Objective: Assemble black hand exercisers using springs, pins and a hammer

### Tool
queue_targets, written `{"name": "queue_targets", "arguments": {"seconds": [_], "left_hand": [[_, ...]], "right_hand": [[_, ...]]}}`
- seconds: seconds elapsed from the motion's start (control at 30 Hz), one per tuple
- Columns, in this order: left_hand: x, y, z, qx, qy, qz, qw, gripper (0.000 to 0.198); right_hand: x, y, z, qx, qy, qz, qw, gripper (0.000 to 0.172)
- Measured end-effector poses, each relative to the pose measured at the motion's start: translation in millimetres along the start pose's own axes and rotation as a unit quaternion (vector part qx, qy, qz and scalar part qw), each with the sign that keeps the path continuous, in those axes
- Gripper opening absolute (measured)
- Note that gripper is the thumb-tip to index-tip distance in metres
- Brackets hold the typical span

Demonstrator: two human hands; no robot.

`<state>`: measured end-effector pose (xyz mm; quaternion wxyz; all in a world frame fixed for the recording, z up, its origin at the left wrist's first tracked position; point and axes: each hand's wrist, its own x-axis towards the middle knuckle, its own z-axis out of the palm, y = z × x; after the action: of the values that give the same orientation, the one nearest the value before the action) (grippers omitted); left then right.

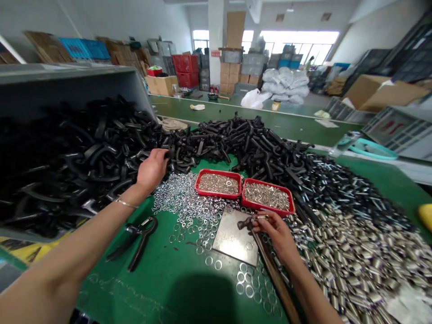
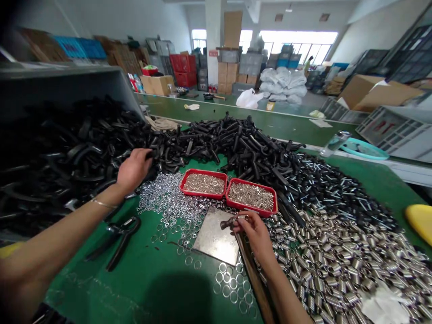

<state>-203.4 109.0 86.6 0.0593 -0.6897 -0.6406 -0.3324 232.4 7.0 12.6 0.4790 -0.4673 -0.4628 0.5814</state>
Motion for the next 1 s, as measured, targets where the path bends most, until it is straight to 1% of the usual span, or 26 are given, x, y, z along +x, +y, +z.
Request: {"name": "queue_targets", "arguments": {"seconds": [0.03, 0.07, 0.1, 0.13, 0.17, 0.2, 0.23, 0.27, 0.3, 0.33, 0.37, 0.4, 0.43, 0.47, 0.53, 0.57, 0.6, 0.63, 0.67, 0.7, 0.77, 0.8, 0.9, 0.93, 1.0], "left_hand": [[-13.4, 21.9, -3.9, -0.043, 0.027, -0.007, 0.999, 0.022], [-31.0, 47.9, -7.0, -0.102, 0.020, 0.001, 0.995, 0.027], [-52.0, 76.6, -8.7, -0.177, -0.012, 0.016, 0.984, 0.030], [-75.4, 106.4, -9.0, -0.261, -0.064, 0.035, 0.962, 0.030], [-99.6, 135.6, -7.7, -0.339, -0.122, 0.044, 0.932, 0.032], [-123.1, 162.5, -5.1, -0.397, -0.179, 0.038, 0.900, 0.034], [-144.4, 185.6, -1.2, -0.435, -0.219, 0.036, 0.873, 0.033], [-162.5, 204.0, 3.5, -0.460, -0.253, 0.042, 0.850, 0.026], [-176.8, 217.4, 8.7, -0.476, -0.268, 0.029, 0.837, 0.022], [-187.2, 225.9, 13.9, -0.486, -0.264, 0.000, 0.833, 0.024], [-194.3, 230.1, 18.8, -0.496, -0.259, -0.037, 0.828, 0.026], [-198.5, 230.9, 23.1, -0.508, -0.258, -0.086, 0.817, 0.024], [-200.7, 229.6, 26.6, -0.524, -0.268, -0.135, 0.797, 0.021], [-201.5, 227.1, 29.3, -0.546, -0.295, -0.177, 0.764, 0.026], [-200.3, 222.5, 33.0, -0.597, -0.375, -0.229, 0.671, 0.050], [-198.5, 221.5, 34.4, -0.618, -0.414, -0.238, 0.624, 0.054], [-195.7, 221.4, 35.6, -0.635, -0.437, -0.239, 0.590, 0.053], [-191.8, 221.9, 36.6, -0.651, -0.438, -0.239, 0.573, 0.050], [-186.6, 222.6, 37.4, -0.661, -0.421, -0.239, 0.573, 0.049], [-180.4, 222.9, 37.8, -0.667, -0.390, -0.239, 0.588, 0.052], [-166.3, 221.5, 37.5, -0.662, -0.318, -0.233, 0.638, 0.062], [-159.6, 219.9, 37.0, -0.650, -0.295, -0.226, 0.663, 0.064], [-146.9, 215.6, 37.8, -0.597, -0.255, -0.213, 0.730, 0.050], [-145.9, 215.7, 39.6, -0.579, -0.247, -0.214, 0.747, 0.045], [-147.6, 219.0, 45.4, -0.556, -0.232, -0.219, 0.768, 0.041]], "right_hand": [[-0.8, -1.8, -1.5, 0.020, 0.014, -0.008, 1.000, 0.031], [-0.5, -3.1, -1.1, 0.043, 0.028, -0.015, 0.999, 0.030], [0.6, -3.8, 1.5, 0.070, 0.042, -0.022, 0.996, 0.029], [2.5, -4.1, 6.4, 0.101, 0.056, -0.025, 0.993, 0.029], [4.7, -4.2, 13.2, 0.134, 0.069, -0.024, 0.988, 0.028], [6.7, -4.2, 21.3, 0.168, 0.081, -0.020, 0.982, 0.027], [7.9, -4.4, 30.0, 0.197, 0.087, -0.012, 0.976, 0.027], [7.8, -5.1, 38.3, 0.220, 0.090, -0.002, 0.971, 0.027], [6.1, -6.2, 45.7, 0.234, 0.088, 0.005, 0.968, 0.027], [2.6, -7.9, 51.6, 0.239, 0.080, 0.009, 0.968, 0.027], [-2.6, -10.0, 56.0, 0.237, 0.066, 0.010, 0.969, 0.028], [-9.1, -12.4, 58.9, 0.231, 0.049, 0.007, 0.972, 0.028], [-16.3, -14.9, 60.7, 0.222, 0.031, 0.000, 0.975, 0.028], [-23.5, -17.6, 61.9, 0.212, 0.012, -0.010, 0.977, 0.027], [-35.3, -22.7, 63.8, 0.191, -0.026, -0.029, 0.981, 0.026], [-39.0, -25.1, 64.7, 0.180, -0.041, -0.038, 0.982, 0.026], [-41.0, -27.5, 65.5, 0.168, -0.051, -0.046, 0.983, 0.026], [-41.4, -29.6, 65.7, 0.154, -0.052, -0.053, 0.985, 0.027], [-40.6, -31.6, 65.0, 0.140, -0.045, -0.060, 0.987, 0.028], [-39.0, -33.2, 62.9, 0.127, -0.031, -0.067, 0.989, 0.029], [-35.5, -34.6, 54.8, 0.100, 0.006, -0.081, 0.992, 0.031], [-34.4, -34.1, 49.4, 0.089, 0.023, -0.084, 0.992, 0.032], [-36.0, -27.4, 34.9, 0.064, 0.036, -0.070, 0.995, 0.032], [-37.9, -24.2, 32.4, 0.063, 0.034, -0.063, 0.995, 0.032], [-42.6, -18.5, 32.1, 0.071, 0.033, -0.055, 0.995, 0.033]]}}
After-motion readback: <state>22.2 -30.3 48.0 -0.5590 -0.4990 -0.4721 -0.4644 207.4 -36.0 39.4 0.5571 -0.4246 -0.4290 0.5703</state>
